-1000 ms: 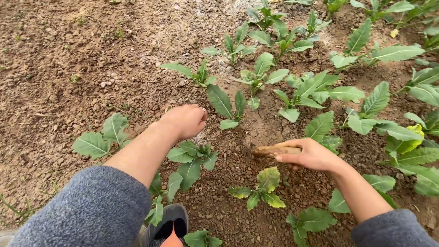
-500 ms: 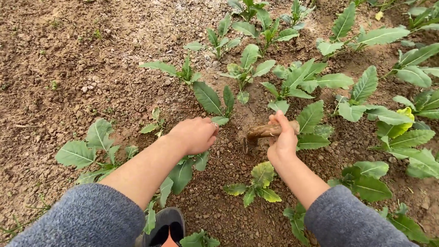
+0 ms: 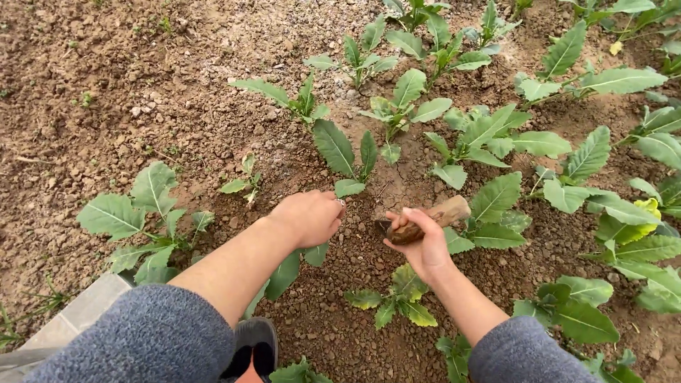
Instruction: The person weeds a garden bed by hand and with a small hand hoe. They pull small weeds from between young leafy plants and scrape the soil surface to remove additional weeds, then discard the pulled weeds off-camera.
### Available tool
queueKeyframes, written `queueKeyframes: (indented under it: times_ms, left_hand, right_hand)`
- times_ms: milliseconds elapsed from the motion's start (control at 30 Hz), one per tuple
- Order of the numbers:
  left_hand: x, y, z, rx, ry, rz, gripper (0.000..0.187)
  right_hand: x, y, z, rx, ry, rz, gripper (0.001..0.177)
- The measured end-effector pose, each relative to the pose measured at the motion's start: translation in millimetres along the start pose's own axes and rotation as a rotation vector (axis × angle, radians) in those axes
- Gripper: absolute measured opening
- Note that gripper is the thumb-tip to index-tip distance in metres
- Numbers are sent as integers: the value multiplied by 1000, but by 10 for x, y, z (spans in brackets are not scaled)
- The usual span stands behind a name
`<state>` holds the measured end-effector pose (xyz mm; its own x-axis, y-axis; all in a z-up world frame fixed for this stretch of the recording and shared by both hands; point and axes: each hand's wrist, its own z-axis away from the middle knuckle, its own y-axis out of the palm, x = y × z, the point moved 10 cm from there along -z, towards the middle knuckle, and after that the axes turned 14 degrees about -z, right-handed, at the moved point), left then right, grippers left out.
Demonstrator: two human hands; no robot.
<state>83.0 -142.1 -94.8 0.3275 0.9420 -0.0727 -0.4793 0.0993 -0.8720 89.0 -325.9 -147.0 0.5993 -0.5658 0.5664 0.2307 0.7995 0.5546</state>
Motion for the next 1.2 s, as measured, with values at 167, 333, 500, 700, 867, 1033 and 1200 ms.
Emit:
queueKeyframes:
  times_ms: [167, 333, 500, 700, 867, 1033, 1200]
  left_hand:
    - [20, -77, 8, -7, -24, 17, 33]
    - [5, -46, 116, 3, 3, 34, 33]
    - [80, -3, 95, -1, 10, 29, 32]
    - [122, 22, 201, 51, -24, 100, 32]
    - [160, -120, 213, 22, -29, 83, 33]
    - [200, -123, 242, 49, -53, 84, 34]
    - [131, -39, 204, 61, -41, 61, 35]
  right_hand:
    - [174, 10, -181, 47, 23, 208, 26]
    - [527, -19, -99, 27, -44, 174, 25]
    - [234, -408, -184, -127, 92, 133, 20]
    - [428, -384, -130, -79, -21, 232, 20]
    - [373, -438, -129, -41, 40, 282, 19]
    - [819, 115, 74, 33, -115, 241, 17]
    - [154, -618, -285, 19, 10, 238, 17]
